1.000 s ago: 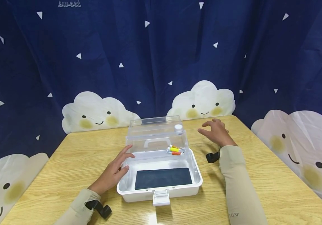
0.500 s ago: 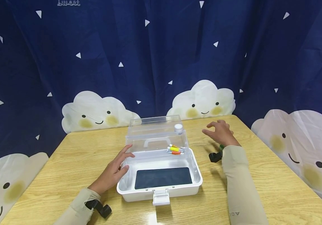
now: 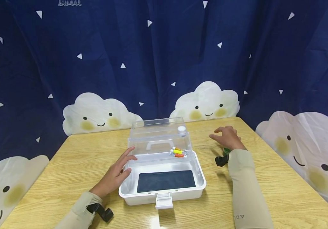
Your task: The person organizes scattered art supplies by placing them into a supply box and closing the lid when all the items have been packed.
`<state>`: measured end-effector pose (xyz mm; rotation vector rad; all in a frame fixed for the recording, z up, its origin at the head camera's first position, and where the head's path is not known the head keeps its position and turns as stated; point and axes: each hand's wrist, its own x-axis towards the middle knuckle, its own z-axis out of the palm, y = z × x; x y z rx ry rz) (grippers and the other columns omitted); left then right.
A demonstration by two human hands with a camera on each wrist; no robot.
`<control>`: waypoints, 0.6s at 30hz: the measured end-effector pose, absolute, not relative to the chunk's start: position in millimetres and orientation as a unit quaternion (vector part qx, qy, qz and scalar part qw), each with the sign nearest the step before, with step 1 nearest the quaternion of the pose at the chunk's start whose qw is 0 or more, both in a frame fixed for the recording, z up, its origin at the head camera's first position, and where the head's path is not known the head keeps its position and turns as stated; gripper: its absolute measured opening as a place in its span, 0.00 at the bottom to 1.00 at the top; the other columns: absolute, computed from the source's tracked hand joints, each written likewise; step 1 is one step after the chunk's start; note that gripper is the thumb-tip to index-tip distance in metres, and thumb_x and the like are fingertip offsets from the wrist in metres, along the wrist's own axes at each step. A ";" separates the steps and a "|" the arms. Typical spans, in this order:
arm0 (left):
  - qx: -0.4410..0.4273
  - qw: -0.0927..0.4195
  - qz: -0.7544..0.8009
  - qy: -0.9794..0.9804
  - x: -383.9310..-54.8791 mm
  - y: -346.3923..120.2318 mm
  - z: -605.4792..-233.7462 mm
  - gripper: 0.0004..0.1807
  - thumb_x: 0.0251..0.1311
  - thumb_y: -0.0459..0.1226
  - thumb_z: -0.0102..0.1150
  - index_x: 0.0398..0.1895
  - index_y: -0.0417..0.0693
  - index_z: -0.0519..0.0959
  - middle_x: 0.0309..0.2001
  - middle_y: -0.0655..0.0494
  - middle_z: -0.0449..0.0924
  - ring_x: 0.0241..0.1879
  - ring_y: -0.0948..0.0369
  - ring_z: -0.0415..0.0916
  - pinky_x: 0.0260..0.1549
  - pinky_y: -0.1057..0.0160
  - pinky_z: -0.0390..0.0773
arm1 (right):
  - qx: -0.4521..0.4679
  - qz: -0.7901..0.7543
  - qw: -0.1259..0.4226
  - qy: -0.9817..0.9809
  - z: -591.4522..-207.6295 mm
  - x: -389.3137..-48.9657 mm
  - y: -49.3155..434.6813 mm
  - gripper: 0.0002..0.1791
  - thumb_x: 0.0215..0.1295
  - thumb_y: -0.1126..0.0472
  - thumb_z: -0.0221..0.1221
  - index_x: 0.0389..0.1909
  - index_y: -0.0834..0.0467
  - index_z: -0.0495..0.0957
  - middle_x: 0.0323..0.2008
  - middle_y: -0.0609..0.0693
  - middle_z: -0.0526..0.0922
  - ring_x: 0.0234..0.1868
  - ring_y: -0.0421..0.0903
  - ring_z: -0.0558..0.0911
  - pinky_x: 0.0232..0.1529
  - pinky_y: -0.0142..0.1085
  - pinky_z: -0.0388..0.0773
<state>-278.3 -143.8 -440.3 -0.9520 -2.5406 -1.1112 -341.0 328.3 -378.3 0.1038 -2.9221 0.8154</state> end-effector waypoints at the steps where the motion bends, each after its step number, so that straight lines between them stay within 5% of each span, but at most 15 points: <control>1: -0.323 0.105 -0.377 -0.862 -278.4 -143.8 -440.3 0.20 0.66 0.34 0.49 0.59 0.61 0.70 0.75 0.70 0.46 0.15 0.70 0.56 0.22 0.67 0.69 | 0.032 0.268 0.049 -0.962 -379.8 -341.3 329.0 0.35 0.66 0.42 0.56 0.59 0.68 0.72 0.62 0.75 0.60 0.62 0.75 0.57 0.55 0.65 0.62; 8: -0.326 0.106 -0.379 -0.859 -278.2 -144.1 -440.5 0.20 0.66 0.34 0.49 0.59 0.62 0.69 0.76 0.63 0.48 0.14 0.70 0.54 0.21 0.67 0.69 | 0.019 0.263 0.030 -0.964 -391.3 -344.8 334.8 0.35 0.66 0.42 0.55 0.60 0.68 0.71 0.62 0.77 0.59 0.60 0.76 0.58 0.51 0.63 0.65; 18: -0.326 0.109 -0.376 -0.860 -278.5 -144.1 -441.0 0.20 0.66 0.34 0.50 0.59 0.61 0.70 0.75 0.66 0.47 0.15 0.70 0.56 0.21 0.66 0.69 | 0.014 0.278 0.028 -0.960 -395.0 -343.4 343.0 0.37 0.67 0.40 0.54 0.62 0.68 0.68 0.63 0.78 0.55 0.58 0.75 0.58 0.48 0.61 0.67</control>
